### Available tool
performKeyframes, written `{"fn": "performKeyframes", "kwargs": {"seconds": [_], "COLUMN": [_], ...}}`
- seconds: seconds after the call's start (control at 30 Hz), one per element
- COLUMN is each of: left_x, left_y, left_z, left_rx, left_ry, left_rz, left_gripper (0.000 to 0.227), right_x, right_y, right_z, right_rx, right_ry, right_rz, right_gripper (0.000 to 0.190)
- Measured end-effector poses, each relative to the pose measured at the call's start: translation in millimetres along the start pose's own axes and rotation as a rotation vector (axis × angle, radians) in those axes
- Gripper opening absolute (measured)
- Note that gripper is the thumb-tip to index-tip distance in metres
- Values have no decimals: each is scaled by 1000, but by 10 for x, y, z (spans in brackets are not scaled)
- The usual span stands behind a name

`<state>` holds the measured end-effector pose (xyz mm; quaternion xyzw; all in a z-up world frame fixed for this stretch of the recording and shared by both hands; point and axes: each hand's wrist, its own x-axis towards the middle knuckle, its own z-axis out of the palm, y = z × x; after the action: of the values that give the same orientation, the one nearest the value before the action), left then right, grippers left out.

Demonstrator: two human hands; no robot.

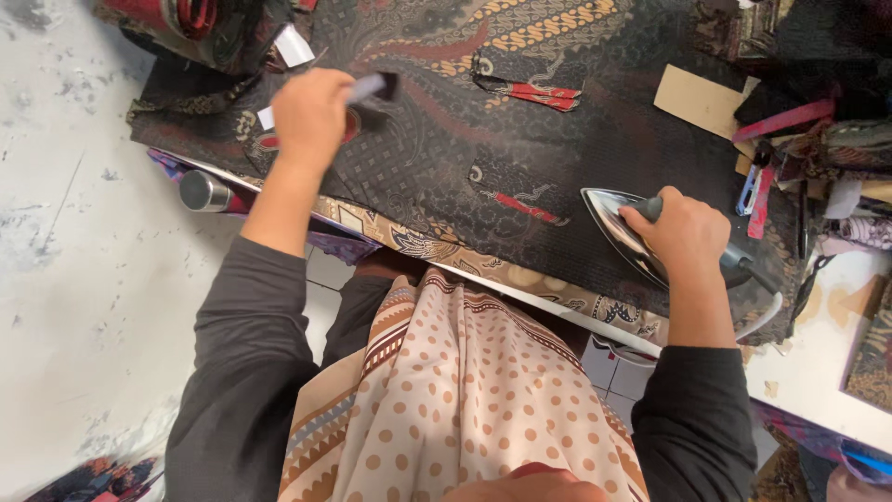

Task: The person irons a large patterned fabric on a table, repeatedly smoothing and folding sections while using an iron. The person also handles small white paper pieces and a red ribbon, placing them on the fabric and ironing over them.

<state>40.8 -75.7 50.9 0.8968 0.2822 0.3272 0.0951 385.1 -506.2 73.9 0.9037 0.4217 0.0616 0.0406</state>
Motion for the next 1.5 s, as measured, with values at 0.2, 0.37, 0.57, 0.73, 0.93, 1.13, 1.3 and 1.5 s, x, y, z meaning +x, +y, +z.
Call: {"fn": "performKeyframes", "kwargs": {"seconds": [0.2,0.37,0.57,0.73,0.93,1.13,1.3,1.5], "left_x": [148,97,-450,-486,-401,-196,-120,-130], "left_y": [1653,1956,1760,1699,1692,1091,-417,-1185], "left_z": [828,1413,1401,1386,1219,786,45,0], "left_rx": [-431,-396,-345,-345,-469,-403,156,0], "left_ry": [-610,-453,-316,-237,-271,-152,-126,-259], "left_rz": [162,387,593,680,641,392,-243,-414], "left_gripper": [14,11,4,17,21,16,40,39], "right_x": [-19,-17,-18,-98,-102,418,805,937], "right_y": [-44,-70,-97,36,-344,-1104,-1684,-2025], "right_z": [1,-86,-50,-150,-156,-90,-116,-142], "right_rx": [5,31,35,121,146,95,188,231], "right_ry": [13,-29,41,101,163,86,154,201], "right_rz": [32,60,36,-6,-143,-243,-397,-477], "right_gripper": [55,57,56,52,51,55,53,54]}}
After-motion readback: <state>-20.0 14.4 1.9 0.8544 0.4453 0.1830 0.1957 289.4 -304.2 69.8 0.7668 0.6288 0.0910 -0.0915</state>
